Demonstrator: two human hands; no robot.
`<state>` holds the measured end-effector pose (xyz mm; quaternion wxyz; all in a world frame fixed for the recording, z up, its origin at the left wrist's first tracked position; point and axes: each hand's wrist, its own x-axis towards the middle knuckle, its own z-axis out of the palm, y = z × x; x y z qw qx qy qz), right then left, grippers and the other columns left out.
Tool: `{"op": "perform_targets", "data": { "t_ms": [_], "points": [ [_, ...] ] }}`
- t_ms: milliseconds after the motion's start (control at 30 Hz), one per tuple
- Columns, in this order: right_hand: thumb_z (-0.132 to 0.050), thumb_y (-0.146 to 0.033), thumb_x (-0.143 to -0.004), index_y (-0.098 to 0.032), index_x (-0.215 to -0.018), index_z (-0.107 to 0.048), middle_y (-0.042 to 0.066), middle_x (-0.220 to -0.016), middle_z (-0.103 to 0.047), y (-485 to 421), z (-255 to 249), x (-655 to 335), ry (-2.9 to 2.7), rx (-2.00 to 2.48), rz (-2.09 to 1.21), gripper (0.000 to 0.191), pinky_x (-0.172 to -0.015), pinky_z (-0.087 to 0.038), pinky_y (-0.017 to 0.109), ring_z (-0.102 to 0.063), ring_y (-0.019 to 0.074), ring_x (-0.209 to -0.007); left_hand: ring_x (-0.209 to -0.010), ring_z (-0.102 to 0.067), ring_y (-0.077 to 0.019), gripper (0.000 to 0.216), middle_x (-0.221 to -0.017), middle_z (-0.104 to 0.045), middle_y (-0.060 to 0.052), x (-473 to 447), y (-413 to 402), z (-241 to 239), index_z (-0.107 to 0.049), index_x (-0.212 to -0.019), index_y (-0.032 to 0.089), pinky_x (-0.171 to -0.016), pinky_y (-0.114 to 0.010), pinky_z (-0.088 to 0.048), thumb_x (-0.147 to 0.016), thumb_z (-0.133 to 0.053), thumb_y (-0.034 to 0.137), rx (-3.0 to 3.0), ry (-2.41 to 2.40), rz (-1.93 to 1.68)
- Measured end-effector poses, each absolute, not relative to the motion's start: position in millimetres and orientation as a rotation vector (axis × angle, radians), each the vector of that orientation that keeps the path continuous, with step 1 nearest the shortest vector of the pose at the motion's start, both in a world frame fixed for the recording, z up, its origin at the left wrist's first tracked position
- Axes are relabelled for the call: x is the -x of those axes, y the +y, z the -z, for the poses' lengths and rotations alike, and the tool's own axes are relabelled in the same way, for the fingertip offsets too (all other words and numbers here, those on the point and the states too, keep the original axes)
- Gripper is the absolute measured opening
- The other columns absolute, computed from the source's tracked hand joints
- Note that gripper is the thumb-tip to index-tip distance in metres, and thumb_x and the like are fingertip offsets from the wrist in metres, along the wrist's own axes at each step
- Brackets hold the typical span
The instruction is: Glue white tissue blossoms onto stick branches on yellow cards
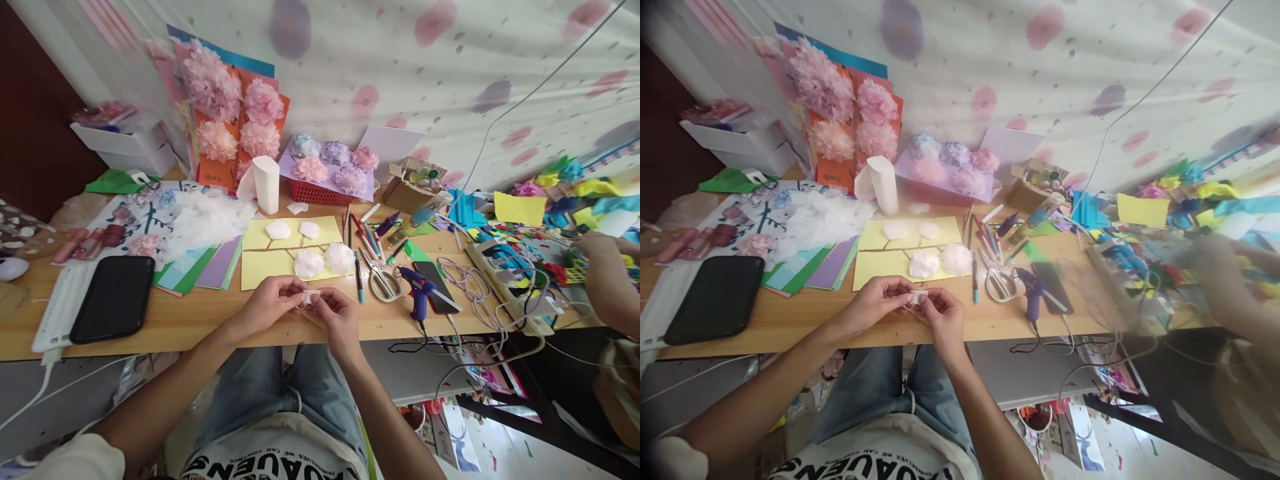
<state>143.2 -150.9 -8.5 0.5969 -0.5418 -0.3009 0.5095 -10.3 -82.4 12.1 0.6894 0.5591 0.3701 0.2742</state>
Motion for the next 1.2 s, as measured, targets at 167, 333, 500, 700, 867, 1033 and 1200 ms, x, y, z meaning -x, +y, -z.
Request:
{"op": "perform_targets", "data": {
  "t_ms": [167,333,500,700,867,1033,1200],
  "points": [
    [-0.086,-0.041,-0.07,-0.021,-0.085,-0.073,0.001,-0.078,-0.074,-155,11,-139,-0.668,1.217,-1.144,0.028,-0.07,-0.062,0.03,-0.07,0.0146,-0.067,-0.074,-0.068,-0.0153,0.031,-0.083,-0.072,-0.004,8,-87,-14,-0.072,-0.087,0.014,-0.069,-0.027,-0.06,-0.072,-0.079,0.04,-1.125,0.896,-0.653],
    [-0.077,-0.036,-0.081,-0.022,-0.087,-0.077,0.003,-0.084,-0.075,-161,16,-138,-0.827,1.232,-1.05,0.016,-0.075,-0.061,0.031,-0.069,0.0157,-0.074,-0.075,-0.068,-0.0166,0.03,-0.079,-0.071,-0.004,8,-90,-14,-0.071,-0.084,0.015,-0.065,-0.027,-0.059,-0.073,-0.078,0.043,-1.114,0.916,-0.674],
    [-0.066,-0.023,-0.088,-0.024,-0.091,-0.078,0.004,-0.089,-0.072,-165,17,-140,-1.055,1.222,-0.906,0.013,-0.072,-0.058,0.03,-0.068,0.0168,-0.081,-0.074,-0.067,-0.0159,0.032,-0.078,-0.071,-0.003,7,-92,-11,-0.07,-0.082,0.014,-0.065,-0.026,-0.059,-0.072,-0.08,0.043,-1.045,0.925,-0.712],
    [-0.054,-0.009,-0.087,-0.024,-0.097,-0.078,0.004,-0.087,-0.069,-161,6,-140,-1.41,1.242,-0.523,0.03,-0.072,-0.053,0.029,-0.066,0.0155,-0.079,-0.07,-0.067,-0.0142,0.036,-0.077,-0.072,-0.003,7,-90,-7,-0.071,-0.083,0.014,-0.07,-0.027,-0.059,-0.068,-0.084,0.043,-0.95,0.894,-0.74],
    [-0.053,-0.008,-0.085,-0.025,-0.099,-0.079,0.004,-0.087,-0.068,-160,2,-140,-1.447,1.248,-0.484,0.034,-0.071,-0.053,0.03,-0.065,0.0173,-0.079,-0.075,-0.068,-0.015,0.038,-0.082,-0.073,-0.004,9,-89,-5,-0.071,-0.087,0.014,-0.075,-0.03,-0.06,-0.07,-0.085,0.045,-0.929,0.853,-0.737],
    [-0.051,-0.012,-0.088,-0.027,-0.103,-0.078,0.005,-0.094,-0.069,-162,7,-144,-1.369,1.242,-0.654,0.034,-0.072,-0.054,0.033,-0.066,0.0183,-0.08,-0.082,-0.069,-0.0163,0.044,-0.089,-0.073,-0.005,12,-90,-6,-0.07,-0.095,0.014,-0.082,-0.033,-0.059,-0.068,-0.087,0.043,-0.997,0.809,-0.729],
    [-0.055,-0.021,-0.093,-0.025,-0.099,-0.078,0.007,-0.095,-0.071,-165,5,-147,-1.337,1.22,-0.726,0.024,-0.075,-0.055,0.033,-0.067,0.0196,-0.085,-0.082,-0.07,-0.0172,0.041,-0.089,-0.072,-0.005,16,-86,-7,-0.065,-0.099,0.015,-0.081,-0.033,-0.058,-0.072,-0.083,0.04,-1.131,0.807,-0.693]
  ]
}}
